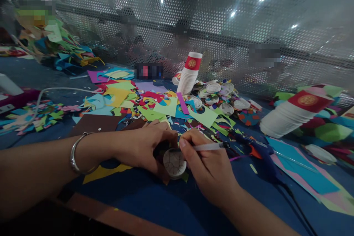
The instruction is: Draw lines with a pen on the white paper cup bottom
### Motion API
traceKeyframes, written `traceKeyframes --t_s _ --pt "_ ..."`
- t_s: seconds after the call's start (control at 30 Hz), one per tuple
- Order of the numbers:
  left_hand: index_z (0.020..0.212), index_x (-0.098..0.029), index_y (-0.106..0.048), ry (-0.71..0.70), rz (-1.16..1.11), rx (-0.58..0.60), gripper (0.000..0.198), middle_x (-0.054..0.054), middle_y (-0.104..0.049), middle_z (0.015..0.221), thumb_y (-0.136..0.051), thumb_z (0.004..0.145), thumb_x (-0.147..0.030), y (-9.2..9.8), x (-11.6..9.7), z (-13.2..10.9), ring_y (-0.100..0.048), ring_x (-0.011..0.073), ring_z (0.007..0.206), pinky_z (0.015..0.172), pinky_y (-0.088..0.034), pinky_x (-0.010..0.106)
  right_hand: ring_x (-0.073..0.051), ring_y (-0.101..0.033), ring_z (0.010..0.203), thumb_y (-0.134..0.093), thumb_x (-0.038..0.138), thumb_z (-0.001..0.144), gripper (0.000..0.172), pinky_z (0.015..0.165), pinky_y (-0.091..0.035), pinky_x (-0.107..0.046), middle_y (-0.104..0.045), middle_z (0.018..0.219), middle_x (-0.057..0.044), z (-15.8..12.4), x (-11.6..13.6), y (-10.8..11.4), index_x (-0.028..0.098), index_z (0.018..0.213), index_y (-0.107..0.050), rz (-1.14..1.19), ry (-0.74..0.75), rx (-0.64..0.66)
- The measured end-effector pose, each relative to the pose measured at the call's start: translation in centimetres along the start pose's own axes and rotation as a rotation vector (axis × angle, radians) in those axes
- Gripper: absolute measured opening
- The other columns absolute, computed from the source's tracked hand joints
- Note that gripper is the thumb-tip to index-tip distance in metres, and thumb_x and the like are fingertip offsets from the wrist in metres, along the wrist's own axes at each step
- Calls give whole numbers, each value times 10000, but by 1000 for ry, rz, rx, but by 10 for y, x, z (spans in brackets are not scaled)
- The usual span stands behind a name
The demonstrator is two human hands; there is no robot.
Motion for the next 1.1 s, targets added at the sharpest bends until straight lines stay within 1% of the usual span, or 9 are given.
traceKeyframes --t_s 0.13,0.2,0.37,0.5,0.63,0.8,1.1 --pt "1099 -284 -635 13 -7 11 669 54 -489 1047 -841 535 -581 -1 0 0 -457 315 1056 825 -415 415 -148 -550 601 -472 430 1021 292 523 -444 -266 -561 691 7 -6 -9 -2 232 840 -587 -1 5 70" --pt "1105 -292 -636 23 -7 16 650 48 -496 1050 -838 553 -569 -2 0 0 -451 320 1082 852 -405 420 -133 -548 598 -450 398 1040 283 532 -444 -257 -561 710 16 -8 -11 -1 237 849 -583 18 16 79" --pt "1111 -301 -639 20 -26 13 641 38 -511 1054 -840 567 -573 0 0 -1 -453 308 1096 864 -391 405 -108 -503 524 -482 380 1035 271 479 -397 -247 -540 655 42 -12 -10 5 239 836 -599 92 31 12" --pt "1110 -311 -633 15 -20 11 630 42 -506 1067 -833 567 -558 -1 2 0 -443 308 1091 868 -393 422 -105 -497 517 -476 370 1036 292 470 -383 -248 -538 654 40 -13 -10 7 234 809 -599 85 27 4" --pt "1079 -302 -628 -7 -28 1 619 48 -503 1079 -827 555 -566 -3 3 1 -430 315 1111 857 -393 422 -105 -513 552 -470 347 1040 281 493 -395 -240 -546 682 38 -13 -10 6 237 816 -599 83 40 29" --pt "1048 -299 -609 14 -34 -5 606 39 -509 1072 -832 546 -555 -3 4 2 -441 298 1081 858 -384 427 -108 -509 577 -455 347 1047 273 515 -395 -242 -550 688 38 -12 -10 1 240 842 -600 44 50 92" --pt "1058 -301 -612 15 -30 -3 596 30 -512 1060 -831 558 -539 -3 4 2 -443 288 1073 847 -380 403 -103 -508 593 -461 352 1049 268 527 -393 -239 -550 702 42 -15 -14 2 247 840 -592 71 40 84"
Point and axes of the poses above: each hand's wrist, its own z-axis towards the middle knuckle, its own y-axis out of the back of the hand, x = y × z, the point moved 9 cm from there along z, towards the middle knuckle
